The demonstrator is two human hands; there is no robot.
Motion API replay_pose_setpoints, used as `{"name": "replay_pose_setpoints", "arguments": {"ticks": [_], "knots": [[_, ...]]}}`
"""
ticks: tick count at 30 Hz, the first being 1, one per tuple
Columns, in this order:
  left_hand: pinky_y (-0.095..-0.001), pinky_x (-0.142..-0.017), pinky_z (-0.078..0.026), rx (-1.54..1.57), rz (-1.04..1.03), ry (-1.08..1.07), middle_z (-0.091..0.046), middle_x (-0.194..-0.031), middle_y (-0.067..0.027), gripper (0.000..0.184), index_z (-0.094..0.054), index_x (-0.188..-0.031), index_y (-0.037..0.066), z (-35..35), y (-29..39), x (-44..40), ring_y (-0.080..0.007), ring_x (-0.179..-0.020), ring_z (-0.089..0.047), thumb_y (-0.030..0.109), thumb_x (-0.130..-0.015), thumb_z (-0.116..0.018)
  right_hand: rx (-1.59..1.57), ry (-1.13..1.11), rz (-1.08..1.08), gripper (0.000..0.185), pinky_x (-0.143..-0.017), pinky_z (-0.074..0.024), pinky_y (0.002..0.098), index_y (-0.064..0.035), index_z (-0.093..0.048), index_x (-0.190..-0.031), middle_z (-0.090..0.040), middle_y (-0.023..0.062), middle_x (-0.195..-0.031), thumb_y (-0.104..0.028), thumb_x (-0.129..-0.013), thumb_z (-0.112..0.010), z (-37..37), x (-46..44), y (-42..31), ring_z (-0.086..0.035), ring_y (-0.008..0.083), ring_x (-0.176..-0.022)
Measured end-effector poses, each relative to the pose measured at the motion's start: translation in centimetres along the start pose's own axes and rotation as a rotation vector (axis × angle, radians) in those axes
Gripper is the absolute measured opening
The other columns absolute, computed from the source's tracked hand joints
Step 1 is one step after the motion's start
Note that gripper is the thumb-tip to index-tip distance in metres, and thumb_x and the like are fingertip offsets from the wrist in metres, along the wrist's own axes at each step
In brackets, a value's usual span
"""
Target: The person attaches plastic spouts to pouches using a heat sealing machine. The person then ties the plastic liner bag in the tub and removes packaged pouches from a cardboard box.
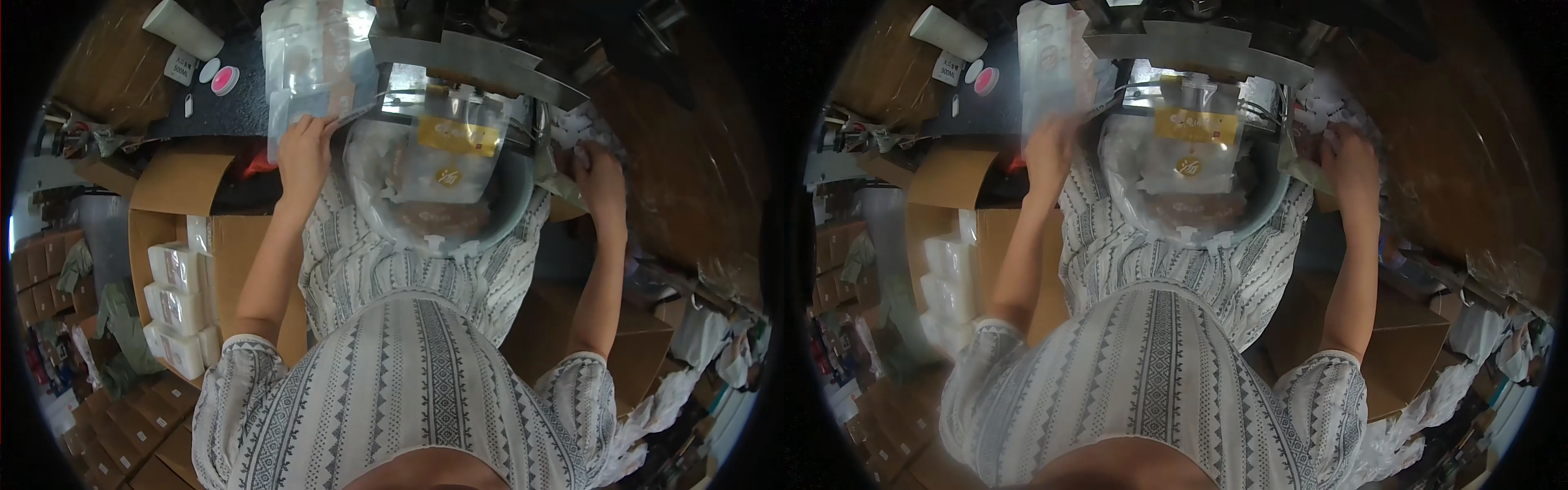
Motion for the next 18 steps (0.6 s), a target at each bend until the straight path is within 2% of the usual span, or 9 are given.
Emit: {"name": "replay_pose_setpoints", "arguments": {"ticks": [2,4,5,7,8,10,13,17,18], "knots": [[-0.0396,-0.066,-0.046,0.048,0.072,-0.042,-0.058,-0.082,-0.0111,0.015,-0.064,-0.092,0.005,1.1,0.7,0.3,-0.0327,-0.076,-0.058,0.003,-0.077,-0.061,-0.033,0.053,0.0,0.024,-0.077,-0.0488,0.041,0.0004,-0.061,-0.103,-0.064,0.0211,-0.099,-0.012,-0.083,-0.058,1.7,0.5,-1.8,-0.062,0.0377,-0.089],[-0.0386,-0.06,-0.046,0.118,0.03,0.054,-0.057,-0.077,-0.0107,0.007,-0.064,-0.085,0.004,2.1,2.9,0.9,-0.0321,-0.07,-0.058,0.004,-0.078,-0.063,-0.444,-0.092,-0.073,0.022,-0.074,-0.0498,0.0371,-0.0004,-0.062,-0.102,-0.065,0.0169,-0.095,-0.009,-0.082,-0.062,4.0,0.8,-6.7,-0.063,0.0322,-0.081],[-0.0386,-0.06,-0.046,0.113,0.032,0.047,-0.057,-0.077,-0.0107,0.007,-0.064,-0.085,0.004,2.6,4.1,1.1,-0.0321,-0.07,-0.058,0.004,-0.078,-0.063,-0.449,-0.099,-0.075,0.022,-0.074,-0.0498,0.0371,-0.0004,-0.062,-0.102,-0.065,0.0169,-0.095,-0.009,-0.082,-0.062,3.7,1.0,-8.5,-0.063,0.0322,-0.081],[-0.0372,-0.06,-0.046,0.163,-0.021,0.067,-0.058,-0.077,-0.0101,0.007,-0.063,-0.085,0.004,3.4,6.5,1.0,-0.0307,-0.072,-0.059,0.005,-0.078,-0.063,-0.562,-0.105,0.222,0.021,-0.072,-0.0495,0.0338,-0.0006,-0.063,-0.1,-0.065,0.0133,-0.094,-0.007,-0.08,-0.066,3.4,1.2,-11.8,-0.063,0.0259,-0.078],[-0.0372,-0.06,-0.046,0.16,-0.021,0.073,-0.058,-0.077,-0.0101,0.007,-0.063,-0.085,0.004,3.8,7.1,0.9,-0.0307,-0.072,-0.059,0.005,-0.078,-0.063,-0.563,-0.102,0.228,0.021,-0.072,-0.0495,0.0338,-0.0006,-0.063,-0.1,-0.065,0.0133,-0.094,-0.007,-0.08,-0.066,3.0,1.1,-12.5,-0.063,0.0259,-0.078],[-0.0377,-0.059,-0.046,0.275,-0.091,-0.014,-0.057,-0.078,-0.0102,0.006,-0.063,-0.083,0.004,4.4,8.1,0.9,-0.0301,-0.07,-0.059,0.005,-0.077,-0.063,-0.339,-0.01,0.582,0.024,-0.073,-0.0486,0.0313,-0.0012,-0.061,-0.102,-0.065,0.0118,-0.095,-0.006,-0.079,-0.067,2.1,1.1,-13.6,-0.062,0.0215,-0.08],[-0.0373,-0.056,-0.045,0.447,-0.138,-0.193,-0.058,-0.076,-0.0112,0.006,-0.064,-0.084,0.003,3.3,8.7,1.7,-0.0315,-0.066,-0.058,0.007,-0.08,-0.062,-0.566,-0.222,0.622,0.028,-0.075,-0.0484,0.03,-0.0025,-0.061,-0.106,-0.065,0.0108,-0.099,-0.006,-0.08,-0.067,1.4,1.0,-13.5,-0.062,0.0184,-0.084],[-0.0344,-0.055,-0.046,0.622,0.037,-0.528,-0.06,-0.074,-0.013,0.009,-0.064,-0.087,0.003,0.0,9.4,0.4,-0.0265,-0.061,-0.06,0.011,-0.083,-0.062,-0.708,-0.248,0.274,0.029,-0.075,-0.0487,0.0301,-0.0035,-0.062,-0.108,-0.067,0.0093,-0.098,-0.007,-0.08,-0.067,0.8,0.5,-11.6,-0.063,0.0176,-0.084],[-0.0332,-0.056,-0.046,0.787,0.226,-0.583,-0.062,-0.073,-0.0121,0.015,-0.064,-0.089,0.002,-1.5,9.4,-0.2,-0.0235,-0.061,-0.061,0.016,-0.086,-0.062,-0.654,-0.137,0.236,0.029,-0.074,-0.0488,0.0299,-0.0033,-0.063,-0.108,-0.067,0.0085,-0.097,-0.007,-0.08,-0.067,1.2,0.4,-11.0,-0.063,0.0167,-0.083]]}}
Point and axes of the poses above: each hand's wrist, its own x-axis away from the middle knuckle, its own z-axis out of the back of the hand, y = z × x, the point moved 1 cm from there along -x, towards the middle knuckle
